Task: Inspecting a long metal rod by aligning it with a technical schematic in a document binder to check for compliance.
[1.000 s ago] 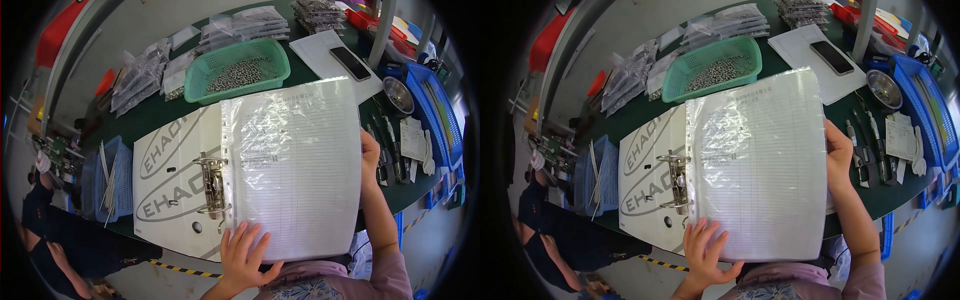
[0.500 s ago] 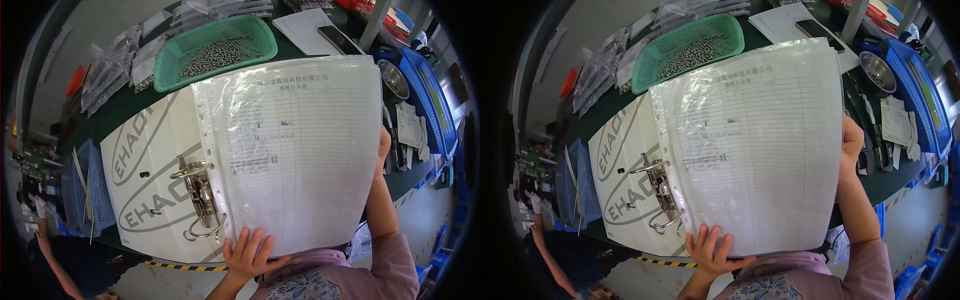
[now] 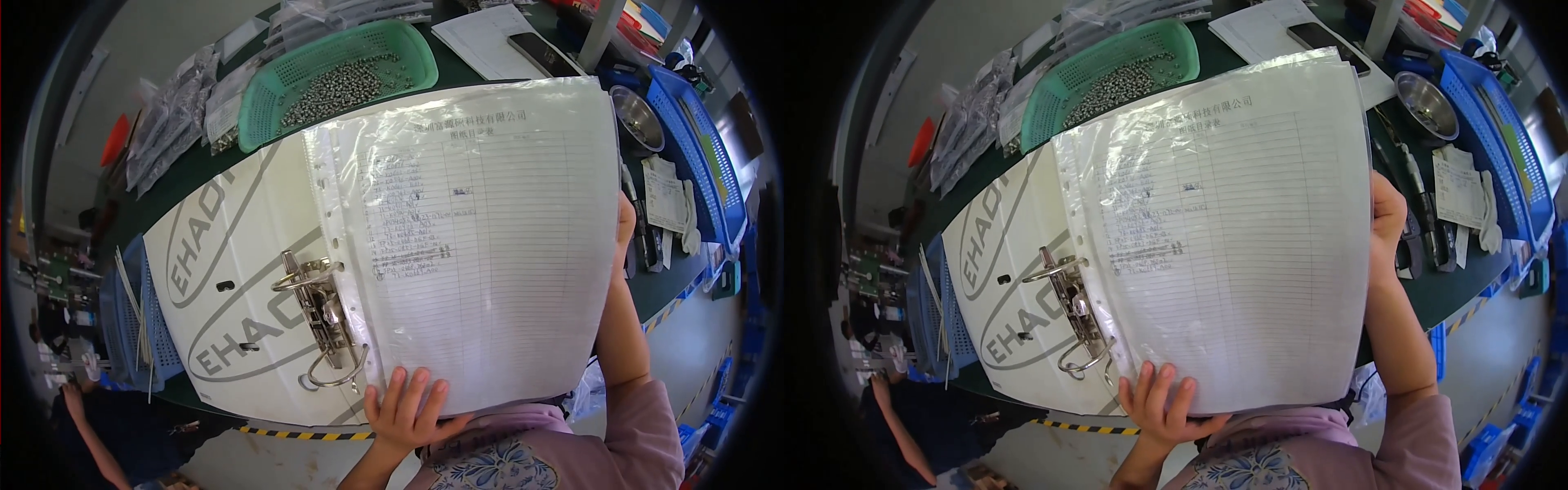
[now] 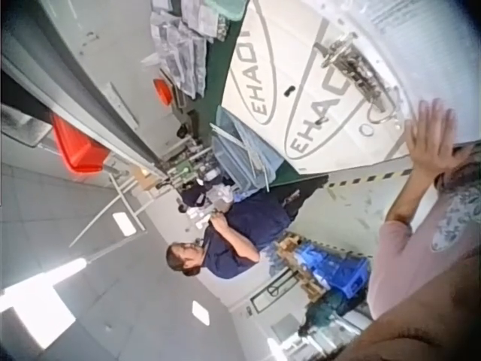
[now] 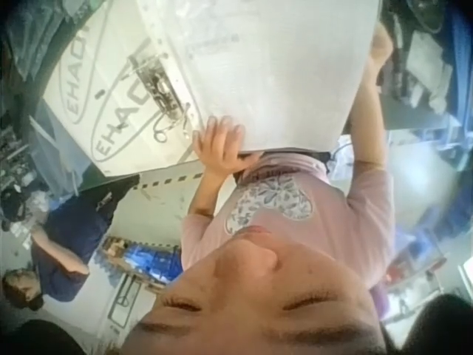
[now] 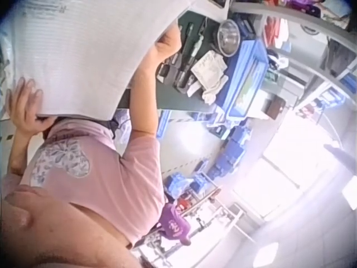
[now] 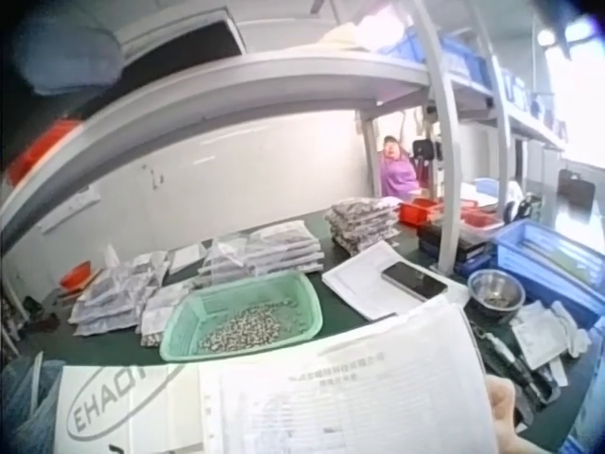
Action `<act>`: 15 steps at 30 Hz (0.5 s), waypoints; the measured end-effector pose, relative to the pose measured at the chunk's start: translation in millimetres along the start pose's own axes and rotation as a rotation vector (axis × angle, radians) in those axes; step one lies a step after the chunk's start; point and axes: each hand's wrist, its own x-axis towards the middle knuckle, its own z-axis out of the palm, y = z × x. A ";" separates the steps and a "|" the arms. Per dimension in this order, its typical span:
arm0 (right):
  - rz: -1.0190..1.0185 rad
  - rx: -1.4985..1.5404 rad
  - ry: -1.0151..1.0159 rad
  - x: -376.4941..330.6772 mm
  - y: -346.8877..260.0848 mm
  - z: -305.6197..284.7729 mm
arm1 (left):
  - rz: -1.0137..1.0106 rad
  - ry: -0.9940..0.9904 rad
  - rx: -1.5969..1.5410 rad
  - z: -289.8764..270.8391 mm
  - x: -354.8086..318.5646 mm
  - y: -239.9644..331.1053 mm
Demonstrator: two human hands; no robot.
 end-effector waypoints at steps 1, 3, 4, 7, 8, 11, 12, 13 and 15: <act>0.010 -0.009 -0.012 0.1 -1.6 0.2 | 0.000 -0.003 0.002 0.2 -0.2 0.1; 0.008 -0.003 0.000 0.3 -4.6 3.1 | -0.002 0.001 0.011 0.5 0.5 0.3; 0.005 0.001 0.010 0.1 -4.9 3.7 | -0.001 -0.002 0.012 0.4 0.5 0.4; 0.024 0.017 -0.004 -0.2 -3.8 1.7 | -0.004 -0.003 0.015 0.2 0.6 1.3; 0.024 0.017 -0.002 0.5 -3.0 0.3 | -0.004 0.000 0.015 -0.1 1.0 1.4; -0.007 0.019 -0.050 1.8 -1.9 -2.2 | -0.006 0.000 0.012 -1.1 1.3 2.1; 0.000 0.022 -0.053 1.9 -3.2 -2.0 | -0.008 -0.002 0.009 -1.6 1.3 2.5; 0.006 0.026 -0.056 2.0 -4.5 -1.7 | -0.009 -0.001 0.012 -1.6 1.4 3.2; 0.011 0.023 -0.066 1.5 -5.1 0.3 | -0.060 0.037 -0.019 -1.5 1.4 4.4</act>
